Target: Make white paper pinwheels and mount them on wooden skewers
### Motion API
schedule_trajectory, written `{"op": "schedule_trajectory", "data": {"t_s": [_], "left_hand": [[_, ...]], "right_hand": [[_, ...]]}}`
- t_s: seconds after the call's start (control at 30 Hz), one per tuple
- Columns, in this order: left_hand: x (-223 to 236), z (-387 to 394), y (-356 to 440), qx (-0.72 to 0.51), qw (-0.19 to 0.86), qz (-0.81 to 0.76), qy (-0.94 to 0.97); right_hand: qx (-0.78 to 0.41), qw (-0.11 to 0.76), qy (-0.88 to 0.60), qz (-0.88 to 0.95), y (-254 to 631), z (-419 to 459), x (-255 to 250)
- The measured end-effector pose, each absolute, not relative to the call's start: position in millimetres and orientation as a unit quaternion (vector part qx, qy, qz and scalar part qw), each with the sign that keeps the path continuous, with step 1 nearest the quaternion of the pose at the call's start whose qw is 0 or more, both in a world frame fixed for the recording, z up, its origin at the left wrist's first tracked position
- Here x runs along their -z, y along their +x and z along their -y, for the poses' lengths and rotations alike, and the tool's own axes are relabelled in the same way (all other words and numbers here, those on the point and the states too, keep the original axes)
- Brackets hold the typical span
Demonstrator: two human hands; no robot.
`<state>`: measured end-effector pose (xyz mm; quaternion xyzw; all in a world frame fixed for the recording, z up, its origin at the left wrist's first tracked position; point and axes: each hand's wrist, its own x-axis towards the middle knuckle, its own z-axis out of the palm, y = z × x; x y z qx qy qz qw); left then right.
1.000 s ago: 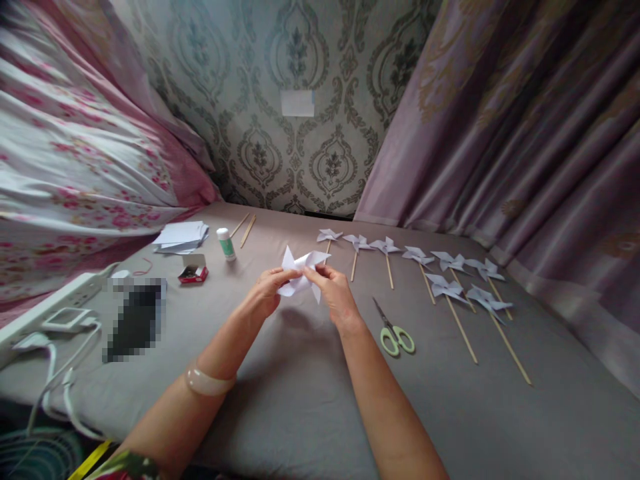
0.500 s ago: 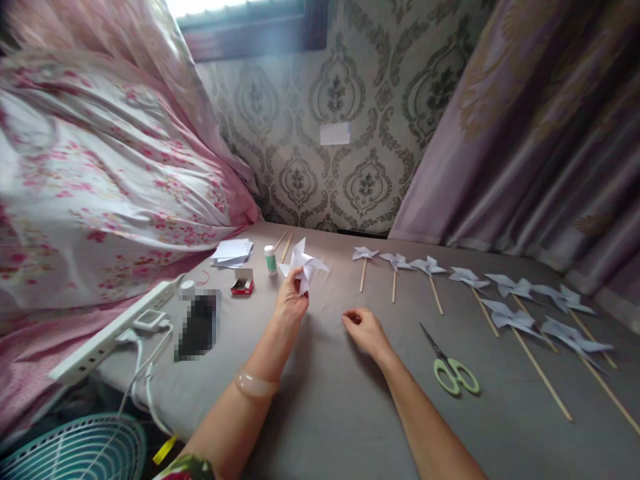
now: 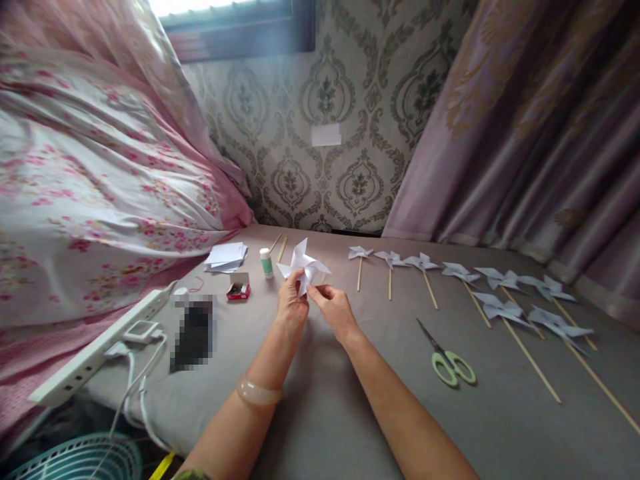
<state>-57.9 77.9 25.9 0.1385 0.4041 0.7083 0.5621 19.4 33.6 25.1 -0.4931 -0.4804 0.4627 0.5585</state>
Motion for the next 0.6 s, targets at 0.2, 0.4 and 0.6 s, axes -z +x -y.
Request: {"op": "schedule_trajectory", "data": {"t_s": [0.2, 0.4, 0.6], "left_hand": [[-25, -77, -54, -0.705, 0.573, -0.389, 0.152], [-20, -77, -51, -0.696, 0.569, -0.402, 0.174], [-12, -82, -45, -0.685, 0.556, -0.437, 0.173]], "right_hand": [[-0.438, 0.587, -0.493, 0.469, 21, -33, -23], [-0.237, 0.440, -0.581, 0.643, 58, -11, 10], [-0.102, 0.244, -0.583, 0.769, 92, 19, 40]]}}
